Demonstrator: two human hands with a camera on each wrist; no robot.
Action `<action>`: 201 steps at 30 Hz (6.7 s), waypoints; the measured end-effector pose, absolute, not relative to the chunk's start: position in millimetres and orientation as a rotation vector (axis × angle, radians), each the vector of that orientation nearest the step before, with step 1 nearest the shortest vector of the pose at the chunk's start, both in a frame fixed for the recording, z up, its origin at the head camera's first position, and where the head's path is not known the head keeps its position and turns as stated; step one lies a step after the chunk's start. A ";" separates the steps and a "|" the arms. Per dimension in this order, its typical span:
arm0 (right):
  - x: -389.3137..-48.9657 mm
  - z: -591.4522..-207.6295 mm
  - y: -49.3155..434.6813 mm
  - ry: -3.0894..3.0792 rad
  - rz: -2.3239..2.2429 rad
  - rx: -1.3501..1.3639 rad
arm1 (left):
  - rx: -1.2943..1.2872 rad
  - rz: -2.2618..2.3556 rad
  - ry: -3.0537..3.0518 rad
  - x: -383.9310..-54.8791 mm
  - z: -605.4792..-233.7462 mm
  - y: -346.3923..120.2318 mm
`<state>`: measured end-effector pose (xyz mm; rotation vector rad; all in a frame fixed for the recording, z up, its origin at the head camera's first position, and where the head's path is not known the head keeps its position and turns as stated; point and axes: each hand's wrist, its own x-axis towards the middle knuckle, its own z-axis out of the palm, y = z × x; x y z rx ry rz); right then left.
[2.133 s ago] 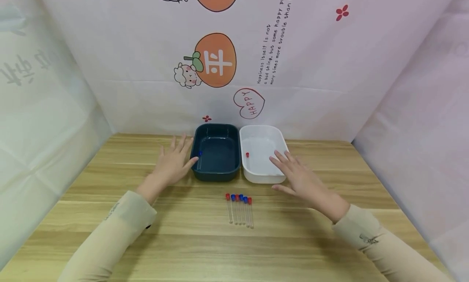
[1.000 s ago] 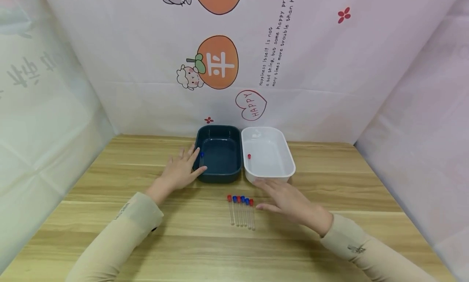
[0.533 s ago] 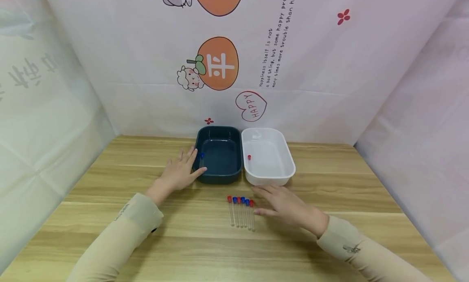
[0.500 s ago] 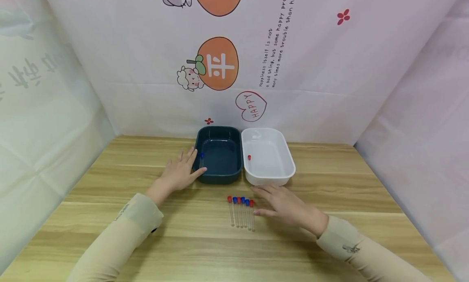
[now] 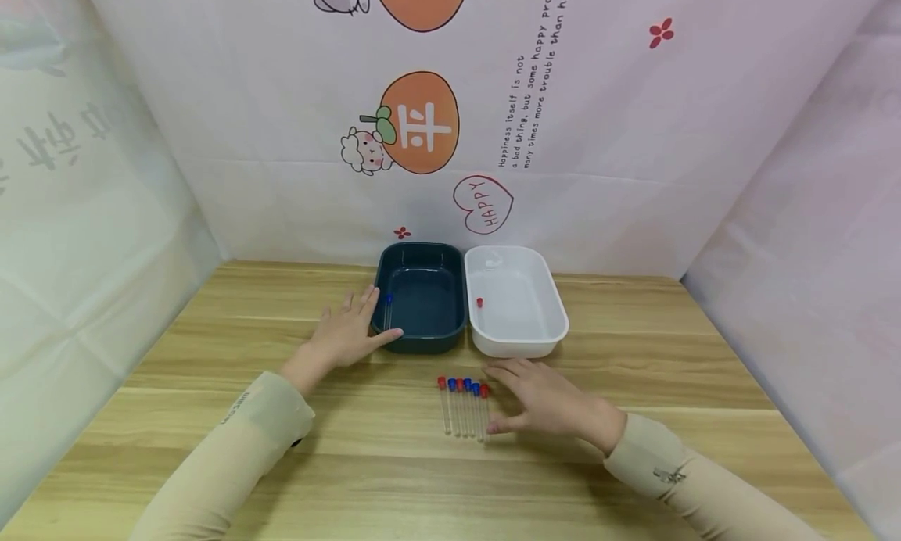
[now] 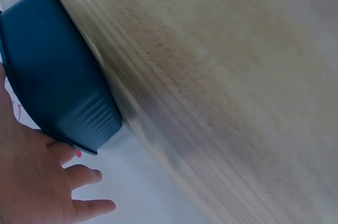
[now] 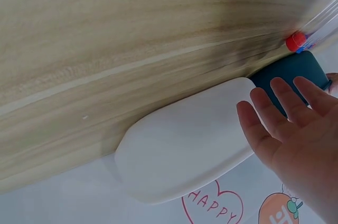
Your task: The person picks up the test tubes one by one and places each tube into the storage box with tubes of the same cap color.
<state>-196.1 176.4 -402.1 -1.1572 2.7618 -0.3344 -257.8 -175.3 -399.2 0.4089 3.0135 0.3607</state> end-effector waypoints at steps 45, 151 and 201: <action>-192.8 -415.3 170.4 2.803 -0.213 -1.112 | 0.393 0.414 2.993 -258.4 -402.3 -174.9; -298.1 -351.2 200.3 2.847 -0.523 -0.988 | 0.372 0.480 2.975 -255.1 -402.8 -173.8; -346.3 -393.7 187.6 2.790 -0.380 -0.929 | 0.368 0.470 2.982 -256.7 -402.0 -173.2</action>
